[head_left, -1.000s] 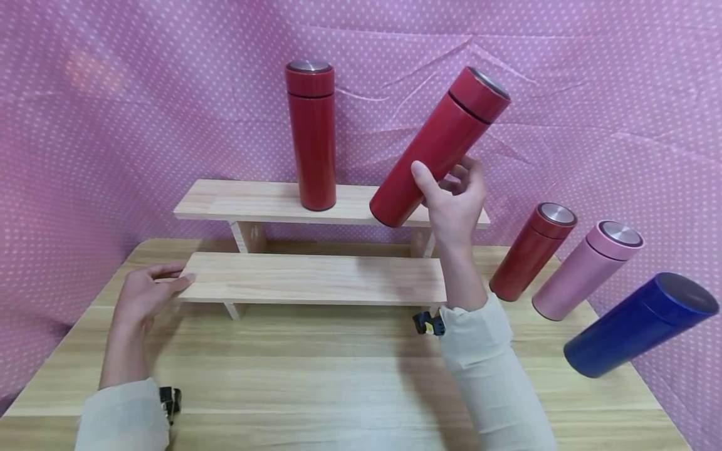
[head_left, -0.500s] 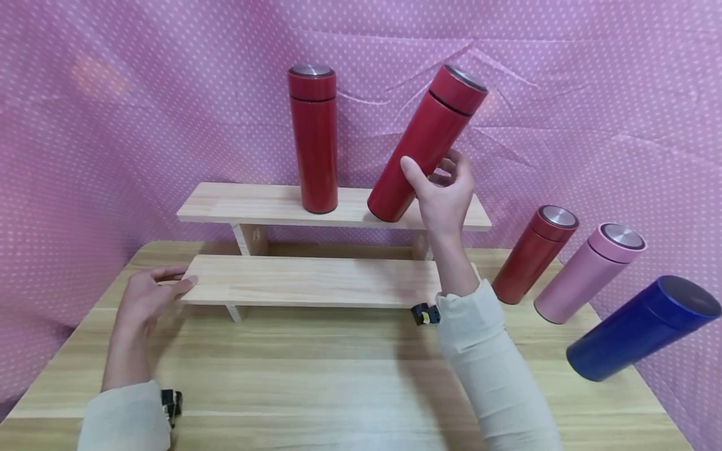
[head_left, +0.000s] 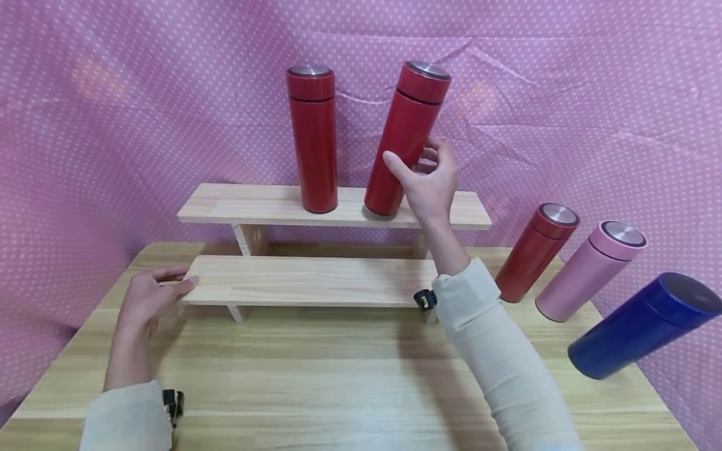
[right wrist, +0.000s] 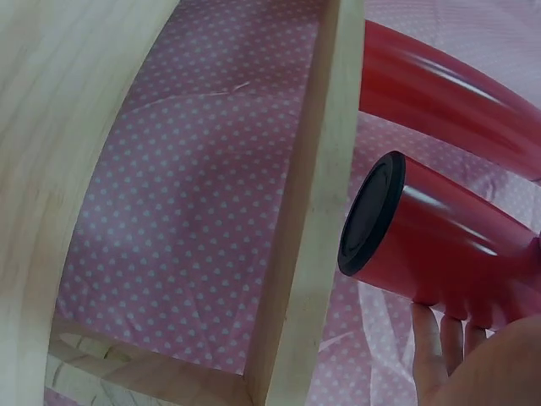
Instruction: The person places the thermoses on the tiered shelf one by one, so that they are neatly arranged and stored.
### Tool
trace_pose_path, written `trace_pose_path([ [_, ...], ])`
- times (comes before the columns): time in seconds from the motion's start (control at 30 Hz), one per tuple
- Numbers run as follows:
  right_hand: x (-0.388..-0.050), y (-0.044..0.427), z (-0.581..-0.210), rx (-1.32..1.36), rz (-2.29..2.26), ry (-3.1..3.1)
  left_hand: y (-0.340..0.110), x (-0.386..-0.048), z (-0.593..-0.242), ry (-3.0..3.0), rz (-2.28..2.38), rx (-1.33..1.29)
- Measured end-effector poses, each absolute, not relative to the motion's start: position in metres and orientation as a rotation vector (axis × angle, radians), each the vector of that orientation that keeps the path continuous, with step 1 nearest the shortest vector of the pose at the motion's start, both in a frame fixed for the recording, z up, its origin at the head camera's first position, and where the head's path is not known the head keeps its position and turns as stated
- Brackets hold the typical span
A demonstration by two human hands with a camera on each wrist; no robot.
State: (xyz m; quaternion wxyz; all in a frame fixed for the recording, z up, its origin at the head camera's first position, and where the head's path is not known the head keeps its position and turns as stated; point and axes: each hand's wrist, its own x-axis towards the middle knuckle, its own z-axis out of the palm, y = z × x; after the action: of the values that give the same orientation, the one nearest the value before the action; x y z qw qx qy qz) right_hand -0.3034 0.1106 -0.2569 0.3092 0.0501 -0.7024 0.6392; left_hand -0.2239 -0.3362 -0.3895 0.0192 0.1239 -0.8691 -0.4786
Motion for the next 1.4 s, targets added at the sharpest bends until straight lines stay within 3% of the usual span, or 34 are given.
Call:
trace_pose_path([
  [0.47, -0.322, 0.105, -0.255, 0.158, 1.581, -1.993, -0.335, -0.222, -0.390, -2.695, -1.479, 0.378],
  [1.4, -0.325, 0.099, -0.263, 0.193, 1.567, -2.062, -0.335, -0.219, -0.389, -2.676, -1.487, 0.361],
])
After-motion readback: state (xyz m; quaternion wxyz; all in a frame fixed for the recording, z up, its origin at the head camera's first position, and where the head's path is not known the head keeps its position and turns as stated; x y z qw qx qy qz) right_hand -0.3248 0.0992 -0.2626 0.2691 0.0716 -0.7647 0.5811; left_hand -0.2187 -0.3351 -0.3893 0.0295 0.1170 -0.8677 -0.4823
